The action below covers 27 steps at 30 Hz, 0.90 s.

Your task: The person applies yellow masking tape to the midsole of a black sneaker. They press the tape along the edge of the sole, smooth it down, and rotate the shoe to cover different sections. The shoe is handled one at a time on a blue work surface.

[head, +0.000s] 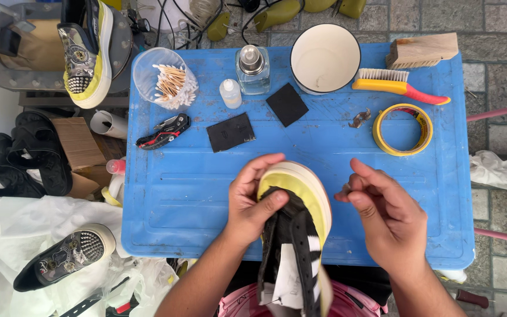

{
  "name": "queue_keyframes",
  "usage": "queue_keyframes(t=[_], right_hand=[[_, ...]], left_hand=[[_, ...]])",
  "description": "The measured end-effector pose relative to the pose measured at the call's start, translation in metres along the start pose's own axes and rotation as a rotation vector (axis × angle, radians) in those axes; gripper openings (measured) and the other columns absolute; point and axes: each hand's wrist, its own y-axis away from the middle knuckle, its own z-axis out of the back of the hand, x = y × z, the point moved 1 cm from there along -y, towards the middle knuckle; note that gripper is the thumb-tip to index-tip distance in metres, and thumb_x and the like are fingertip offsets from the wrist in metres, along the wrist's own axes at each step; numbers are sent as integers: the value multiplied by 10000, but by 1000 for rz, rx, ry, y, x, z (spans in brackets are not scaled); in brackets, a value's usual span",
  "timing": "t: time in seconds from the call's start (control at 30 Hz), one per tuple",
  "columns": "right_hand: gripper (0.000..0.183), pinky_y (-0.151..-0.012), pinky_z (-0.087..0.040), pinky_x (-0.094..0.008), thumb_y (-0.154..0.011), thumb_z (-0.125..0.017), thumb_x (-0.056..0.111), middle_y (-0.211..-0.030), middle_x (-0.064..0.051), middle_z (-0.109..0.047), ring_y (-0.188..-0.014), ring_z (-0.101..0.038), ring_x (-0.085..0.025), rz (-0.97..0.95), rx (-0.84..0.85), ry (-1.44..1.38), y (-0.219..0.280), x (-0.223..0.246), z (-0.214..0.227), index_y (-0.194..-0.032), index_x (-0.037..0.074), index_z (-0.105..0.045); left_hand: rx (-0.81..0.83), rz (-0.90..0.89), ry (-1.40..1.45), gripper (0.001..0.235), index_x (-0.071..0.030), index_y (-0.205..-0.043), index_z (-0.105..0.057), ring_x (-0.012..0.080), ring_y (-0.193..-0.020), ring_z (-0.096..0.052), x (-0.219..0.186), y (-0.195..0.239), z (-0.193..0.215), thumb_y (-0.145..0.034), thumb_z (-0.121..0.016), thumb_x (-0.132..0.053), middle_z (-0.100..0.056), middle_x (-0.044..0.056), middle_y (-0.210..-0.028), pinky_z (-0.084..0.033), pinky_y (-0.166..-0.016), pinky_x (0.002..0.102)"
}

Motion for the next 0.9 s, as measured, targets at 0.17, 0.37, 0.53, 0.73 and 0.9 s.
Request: queue_keyframes(t=[0.17, 0.37, 0.53, 0.73, 0.9], right_hand=[[131, -995, -519, -328, -1070, -510, -17, -1168, -130, -625, -1074, -649, -189, -73, 73, 17, 5, -31, 32, -1147, -29, -615], [146, -982, -480, -344, -1098, -424, 74, -1291, -189, -641, -1112, -605, -206, -386, -122, -301, 18, -56, 58, -1140, 8, -547], [135, -994, -514, -369, -1132, -422, 94, -1334, -192, -640, -1135, -644, -255, -295, -286, -482, 5, -56, 72, -1188, 41, -533], [99, -1089, -514, -359, -1237, -485, 74, -1324, -215, -647, -1137, -628, -231, 34, -123, -262, -32, -50, 119, -1154, 27, -512], [56, -1113, -483, -333, -1157, -489, 52, -1304, -176, -621, -1189, -622, -185, 147, -27, 194, -47, -27, 121, -1166, 0, -507]], left_hand=[[-289, -174, 286, 643, 8, -1540, -436, 195, -1137, -665, 4, 2, -1, -991, -740, -130, -671, 123, -1277, -532, -1024, 350], [-466, -502, 319, 582, -9, -1538, -402, 212, -1209, -640, 18, 1, -12, -1046, -686, -133, -640, 125, -1333, -505, -1093, 375], [-355, -393, 11, 649, -35, -1580, -367, 192, -1270, -582, 9, -4, -8, -1019, -695, -25, -595, 106, -1383, -451, -1148, 334], [-98, -163, -594, 571, -44, -1456, -542, 210, -1287, -592, -21, 3, 4, -928, -746, 30, -534, 101, -1394, -530, -1062, 333], [-86, -71, -560, 541, -111, -1394, -595, 202, -1212, -666, -27, 1, -6, -894, -764, 9, -580, 93, -1394, -670, -894, 311]])
